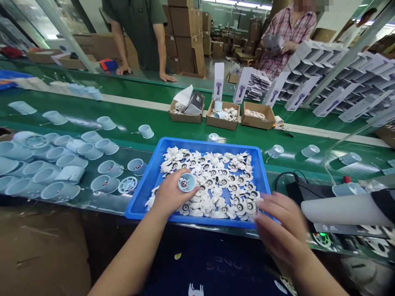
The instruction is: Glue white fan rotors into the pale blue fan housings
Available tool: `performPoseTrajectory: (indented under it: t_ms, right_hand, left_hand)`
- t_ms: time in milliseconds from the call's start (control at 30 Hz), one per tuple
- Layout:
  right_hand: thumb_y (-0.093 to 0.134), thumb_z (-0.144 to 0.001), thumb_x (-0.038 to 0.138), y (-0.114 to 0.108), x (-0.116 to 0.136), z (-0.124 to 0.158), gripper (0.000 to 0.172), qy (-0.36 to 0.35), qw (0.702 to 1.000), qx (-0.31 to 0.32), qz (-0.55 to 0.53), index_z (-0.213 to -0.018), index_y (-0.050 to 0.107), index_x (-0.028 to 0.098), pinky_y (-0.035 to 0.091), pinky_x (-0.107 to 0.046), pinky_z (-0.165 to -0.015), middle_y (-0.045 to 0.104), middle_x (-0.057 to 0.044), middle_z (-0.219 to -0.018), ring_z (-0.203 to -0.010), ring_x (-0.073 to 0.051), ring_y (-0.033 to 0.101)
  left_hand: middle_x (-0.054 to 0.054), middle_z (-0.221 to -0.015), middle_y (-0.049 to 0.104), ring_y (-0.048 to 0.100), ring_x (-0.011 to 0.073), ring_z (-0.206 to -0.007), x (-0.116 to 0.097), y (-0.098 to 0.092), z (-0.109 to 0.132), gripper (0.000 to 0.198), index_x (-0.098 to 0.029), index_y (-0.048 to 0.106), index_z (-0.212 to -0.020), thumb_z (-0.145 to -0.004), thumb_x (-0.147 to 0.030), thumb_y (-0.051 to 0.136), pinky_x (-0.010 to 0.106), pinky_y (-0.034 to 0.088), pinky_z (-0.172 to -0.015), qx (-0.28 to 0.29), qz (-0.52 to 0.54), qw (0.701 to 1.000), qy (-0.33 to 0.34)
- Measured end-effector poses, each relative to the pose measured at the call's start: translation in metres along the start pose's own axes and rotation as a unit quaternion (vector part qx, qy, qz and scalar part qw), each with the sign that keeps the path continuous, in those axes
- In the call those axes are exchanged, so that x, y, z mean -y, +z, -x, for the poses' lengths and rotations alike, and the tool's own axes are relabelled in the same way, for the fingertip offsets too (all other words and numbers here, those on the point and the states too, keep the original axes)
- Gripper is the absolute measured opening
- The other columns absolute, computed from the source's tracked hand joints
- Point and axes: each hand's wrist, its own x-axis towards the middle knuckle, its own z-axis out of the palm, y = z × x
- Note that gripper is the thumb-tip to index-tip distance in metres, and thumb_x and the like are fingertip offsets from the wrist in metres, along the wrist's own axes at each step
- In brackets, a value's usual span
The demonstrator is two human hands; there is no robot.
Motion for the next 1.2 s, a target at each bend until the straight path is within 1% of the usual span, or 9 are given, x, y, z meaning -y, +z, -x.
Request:
performPoseTrajectory:
  t_ms: [133, 300, 467, 567, 667, 833, 967, 1100, 1200]
  right_hand:
    - [0.055, -0.092, 0.008, 0.069, -0.015, -0.051, 0.022, -0.093, 0.954, 0.275, 0.070, -0.106, 0.066, 0.020, 0.048, -0.037, -0.084, 0.065, -0.008, -0.108, -0.100, -0.024, 0.059]
    - [0.058, -0.087, 0.003, 0.113, -0.020, -0.071, 0.015, -0.072, 0.914, 0.395, 0.061, -0.084, 0.066, 0.016, 0.044, -0.034, -0.079, 0.064, -0.008, -0.089, -0.087, -0.023, 0.060]
    - [0.049, -0.083, -0.003, 0.099, -0.017, -0.071, 0.021, 0.067, 0.925, 0.372, -0.050, -0.089, 0.063, 0.011, 0.039, -0.043, -0.090, 0.062, -0.015, -0.094, -0.098, -0.029, 0.058]
    - [0.052, -0.089, 0.015, 0.074, -0.015, -0.063, 0.018, 0.166, 0.909, 0.321, -0.208, -0.106, 0.057, 0.015, 0.044, -0.041, -0.087, 0.060, -0.013, -0.101, -0.095, -0.025, 0.058]
    - [0.040, -0.095, 0.041, 0.052, -0.005, -0.045, 0.032, 0.252, 0.837, 0.273, -0.401, -0.118, 0.045, 0.018, 0.050, -0.035, -0.072, 0.058, -0.008, -0.093, -0.077, -0.020, 0.060]
    - [0.046, -0.089, 0.053, 0.042, 0.020, -0.020, 0.039, 0.348, 0.688, 0.199, -0.605, -0.107, 0.046, 0.019, 0.049, -0.034, -0.067, 0.055, -0.005, -0.078, -0.067, -0.019, 0.057]
    - [0.059, -0.084, 0.056, 0.046, 0.023, -0.011, 0.041, 0.383, 0.634, 0.157, -0.653, -0.102, 0.051, 0.020, 0.046, -0.030, -0.065, 0.054, -0.002, -0.076, -0.064, -0.016, 0.054]
    - [0.066, -0.085, 0.052, 0.042, 0.026, -0.008, 0.040, 0.382, 0.659, 0.126, -0.636, -0.109, 0.056, 0.022, 0.045, -0.031, -0.073, 0.055, -0.002, -0.083, -0.072, -0.016, 0.052]
    - [0.063, -0.090, 0.030, 0.036, 0.035, -0.017, 0.022, 0.285, 0.822, 0.131, -0.476, -0.112, 0.062, 0.023, 0.041, -0.037, -0.085, 0.057, -0.006, -0.097, -0.087, -0.021, 0.052]
  left_hand:
    - [0.007, -0.109, 0.068, 0.065, 0.0289, -0.101, 0.001, -0.002, 0.003, 0.052, -0.023, 0.059, -0.111, -0.070, -0.051, 0.074, 0.040, 0.051, -0.088, 0.009, 0.001, 1.000, -0.013]
    - [0.005, -0.111, 0.067, 0.064, 0.0281, -0.103, 0.003, -0.005, 0.005, 0.050, -0.024, 0.058, -0.111, -0.070, -0.048, 0.074, 0.039, 0.050, -0.089, 0.021, 0.009, 1.000, -0.018]
    - [0.005, -0.108, 0.067, 0.064, 0.0274, -0.099, 0.003, -0.007, 0.003, 0.047, -0.024, 0.057, -0.109, -0.071, -0.046, 0.074, 0.039, 0.050, -0.088, 0.005, 0.019, 0.999, -0.029]
    - [0.006, -0.111, 0.062, 0.063, 0.0268, -0.100, 0.004, -0.008, 0.006, 0.054, -0.023, 0.050, -0.114, -0.071, -0.044, 0.075, 0.040, 0.051, -0.087, -0.054, 0.052, 0.996, -0.052]
    - [0.006, -0.114, 0.058, 0.063, 0.0245, -0.098, -0.002, -0.007, 0.014, 0.061, -0.024, 0.042, -0.115, -0.068, -0.037, 0.078, 0.038, 0.052, -0.085, -0.063, 0.122, 0.990, -0.037]
    - [0.009, -0.130, 0.054, 0.053, 0.0287, -0.123, -0.033, -0.007, 0.025, 0.048, -0.025, 0.051, -0.112, -0.071, -0.027, 0.076, 0.043, 0.043, -0.102, 0.095, 0.111, 0.984, 0.104]
    - [0.007, -0.129, 0.059, 0.054, 0.0287, -0.121, -0.056, -0.009, 0.035, 0.061, -0.027, 0.048, -0.129, -0.071, -0.016, 0.064, 0.046, 0.040, -0.105, 0.165, 0.046, 0.967, 0.186]
    - [0.008, -0.119, 0.064, 0.058, 0.0303, -0.113, -0.067, -0.003, 0.042, 0.057, -0.025, 0.049, -0.123, -0.068, -0.020, 0.066, 0.048, 0.042, -0.100, 0.150, 0.002, 0.971, 0.187]
    - [0.007, -0.110, 0.067, 0.062, 0.0297, -0.103, -0.072, 0.006, 0.044, 0.042, -0.023, 0.052, -0.114, -0.074, -0.027, 0.067, 0.048, 0.044, -0.093, 0.141, -0.013, 0.974, 0.179]
